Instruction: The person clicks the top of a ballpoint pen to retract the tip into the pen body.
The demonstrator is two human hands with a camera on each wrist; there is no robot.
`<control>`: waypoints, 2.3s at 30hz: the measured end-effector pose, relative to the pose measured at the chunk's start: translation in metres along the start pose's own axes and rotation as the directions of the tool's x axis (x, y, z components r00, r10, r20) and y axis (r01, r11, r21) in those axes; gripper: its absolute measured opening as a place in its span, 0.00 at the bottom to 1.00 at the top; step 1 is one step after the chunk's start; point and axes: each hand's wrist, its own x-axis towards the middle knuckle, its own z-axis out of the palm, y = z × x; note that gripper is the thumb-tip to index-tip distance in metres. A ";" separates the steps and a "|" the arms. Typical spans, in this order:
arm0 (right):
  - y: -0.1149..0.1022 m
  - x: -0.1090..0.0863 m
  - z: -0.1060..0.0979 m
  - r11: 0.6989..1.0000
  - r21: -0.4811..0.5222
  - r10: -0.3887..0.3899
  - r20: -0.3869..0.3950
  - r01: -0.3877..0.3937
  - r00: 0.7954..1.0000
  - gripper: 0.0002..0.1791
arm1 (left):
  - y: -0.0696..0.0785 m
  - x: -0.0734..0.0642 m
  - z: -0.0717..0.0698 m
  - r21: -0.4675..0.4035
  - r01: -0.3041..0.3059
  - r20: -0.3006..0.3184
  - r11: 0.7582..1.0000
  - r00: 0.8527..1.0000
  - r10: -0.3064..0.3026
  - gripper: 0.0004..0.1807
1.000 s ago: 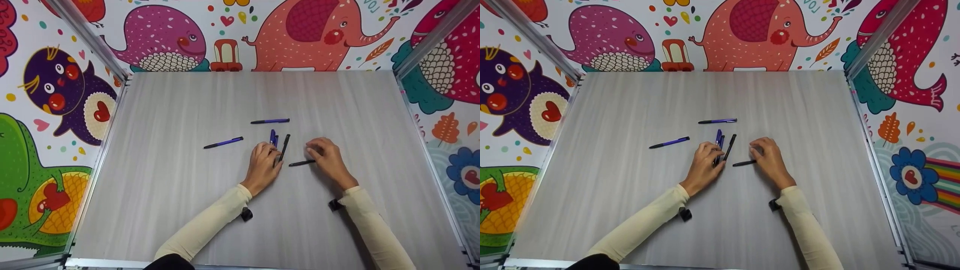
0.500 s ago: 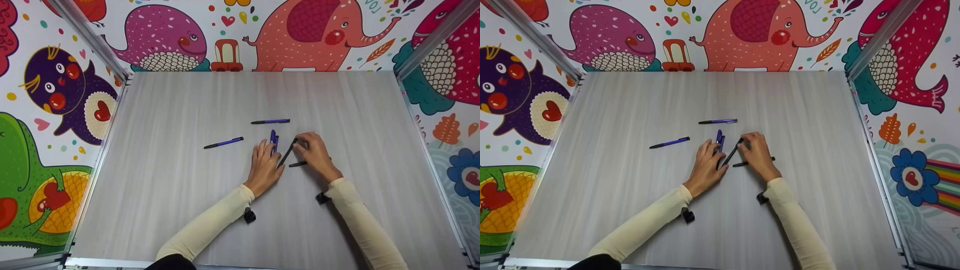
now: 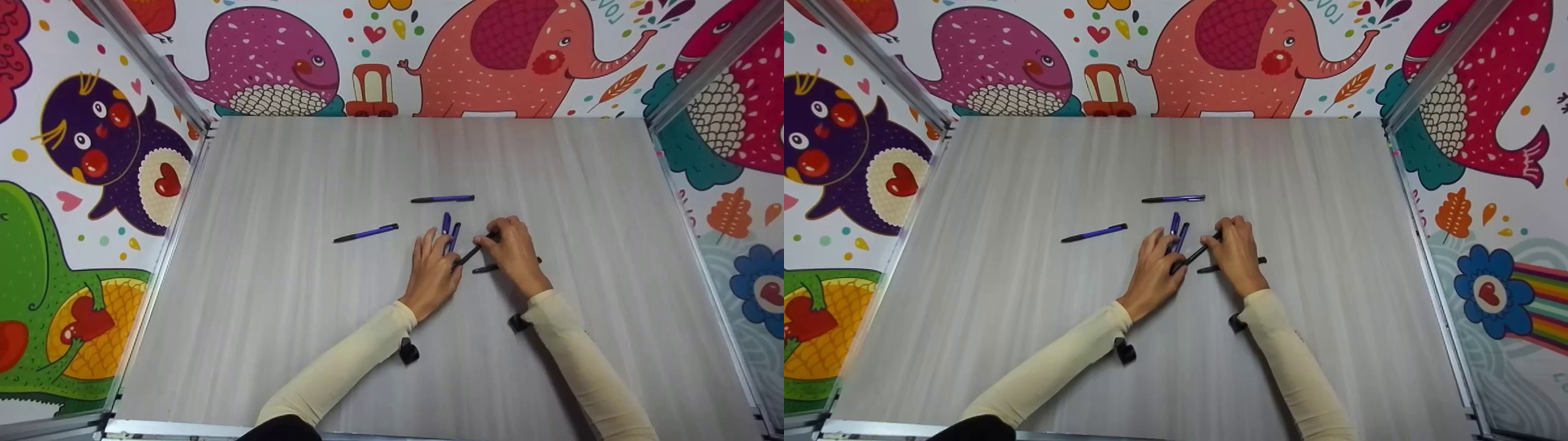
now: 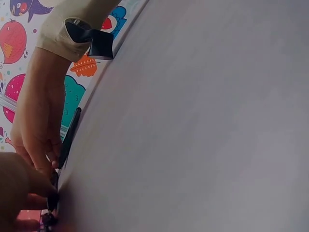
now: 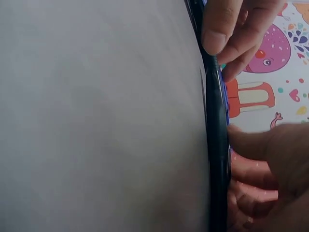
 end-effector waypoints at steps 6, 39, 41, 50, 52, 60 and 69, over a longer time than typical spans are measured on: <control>-0.003 -0.005 -0.003 0.998 -0.047 0.044 -0.046 -0.046 0.998 0.20 | 0.001 0.002 0.001 -0.015 -0.003 -0.020 1.000 1.000 0.003 0.07; -0.038 -0.019 -0.036 0.799 0.587 0.013 -0.231 0.129 0.973 0.10 | 0.012 0.009 -0.025 -0.546 0.165 -0.040 0.821 0.974 -0.222 0.07; -0.042 -0.020 -0.038 0.779 0.609 -0.017 -0.219 0.150 0.976 0.11 | 0.011 0.010 -0.028 -0.603 0.190 -0.005 0.774 0.970 -0.242 0.07; -0.057 -0.027 -0.048 0.765 0.601 -0.183 -0.141 0.231 0.973 0.17 | 0.012 0.012 -0.052 -0.808 0.350 0.251 0.474 0.932 -0.260 0.06; -0.060 -0.027 -0.049 0.761 0.603 -0.205 -0.125 0.239 0.971 0.18 | 0.011 0.011 -0.055 -0.830 0.380 0.299 0.408 0.921 -0.251 0.07; -0.069 -0.028 -0.051 0.689 0.684 -0.275 -0.056 0.238 0.960 0.22 | 0.004 0.007 -0.059 -0.859 0.512 0.506 -0.008 0.847 -0.161 0.10; -0.071 -0.029 -0.054 0.593 0.781 -0.365 0.044 0.196 0.930 0.30 | -0.003 0.003 -0.064 -0.751 0.558 0.572 -0.353 0.817 0.073 0.06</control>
